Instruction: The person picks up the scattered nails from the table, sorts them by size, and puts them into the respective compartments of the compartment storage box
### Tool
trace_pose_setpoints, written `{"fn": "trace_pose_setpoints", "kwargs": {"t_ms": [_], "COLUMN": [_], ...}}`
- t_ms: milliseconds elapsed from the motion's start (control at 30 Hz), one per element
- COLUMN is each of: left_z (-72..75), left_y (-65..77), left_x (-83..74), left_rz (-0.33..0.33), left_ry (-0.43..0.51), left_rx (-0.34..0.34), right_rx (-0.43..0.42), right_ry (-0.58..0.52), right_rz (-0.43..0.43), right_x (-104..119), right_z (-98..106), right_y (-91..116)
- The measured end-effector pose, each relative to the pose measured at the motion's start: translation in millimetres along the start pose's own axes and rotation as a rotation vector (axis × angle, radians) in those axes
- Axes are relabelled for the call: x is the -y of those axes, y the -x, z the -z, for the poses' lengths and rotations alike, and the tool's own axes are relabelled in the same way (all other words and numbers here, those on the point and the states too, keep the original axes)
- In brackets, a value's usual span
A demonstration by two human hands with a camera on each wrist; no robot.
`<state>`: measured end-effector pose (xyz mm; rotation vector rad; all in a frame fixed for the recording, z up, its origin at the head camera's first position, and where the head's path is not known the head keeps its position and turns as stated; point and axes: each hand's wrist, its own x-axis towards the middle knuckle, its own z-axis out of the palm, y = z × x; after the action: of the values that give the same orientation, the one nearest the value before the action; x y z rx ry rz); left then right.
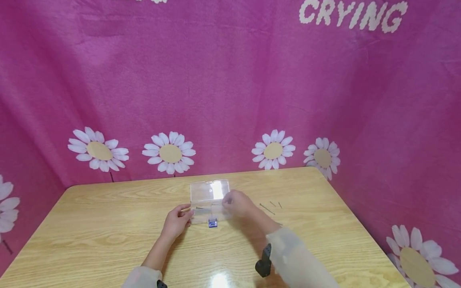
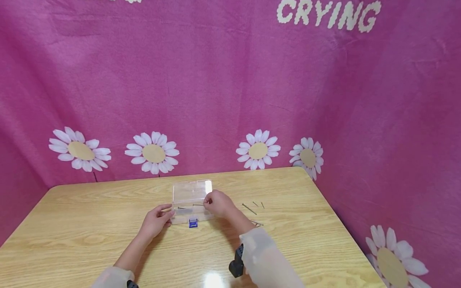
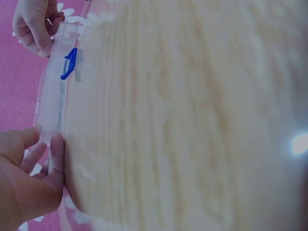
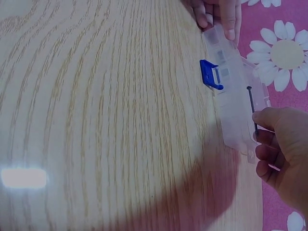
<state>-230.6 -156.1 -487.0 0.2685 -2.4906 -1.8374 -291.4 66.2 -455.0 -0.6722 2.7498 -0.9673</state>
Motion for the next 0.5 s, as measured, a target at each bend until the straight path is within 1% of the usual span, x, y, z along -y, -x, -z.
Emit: {"fn": "trace_pose_setpoints", "kwargs": {"t_ms": [167,333,500], "left_z": [-0.3,-0.7,-1.2], "left_y": [-0.2,-0.4,-0.8], "left_x": [-0.1,0.1,1.1], "left_rz": [0.004,0.008,0.011], "left_ry": [0.009,0.019,0.023], "left_rx": [0.0,-0.003,-0.005], "right_rx": [0.002,0.008,0.011], "right_ry": [0.005,0.004,-0.016], "right_rz": [0.01,0.037,0.032], "right_x": [0.5,0.7,0.0], "right_z": [-0.2,-0.3,-1.1], "right_y": [-0.5,-0.8,-0.8]}}
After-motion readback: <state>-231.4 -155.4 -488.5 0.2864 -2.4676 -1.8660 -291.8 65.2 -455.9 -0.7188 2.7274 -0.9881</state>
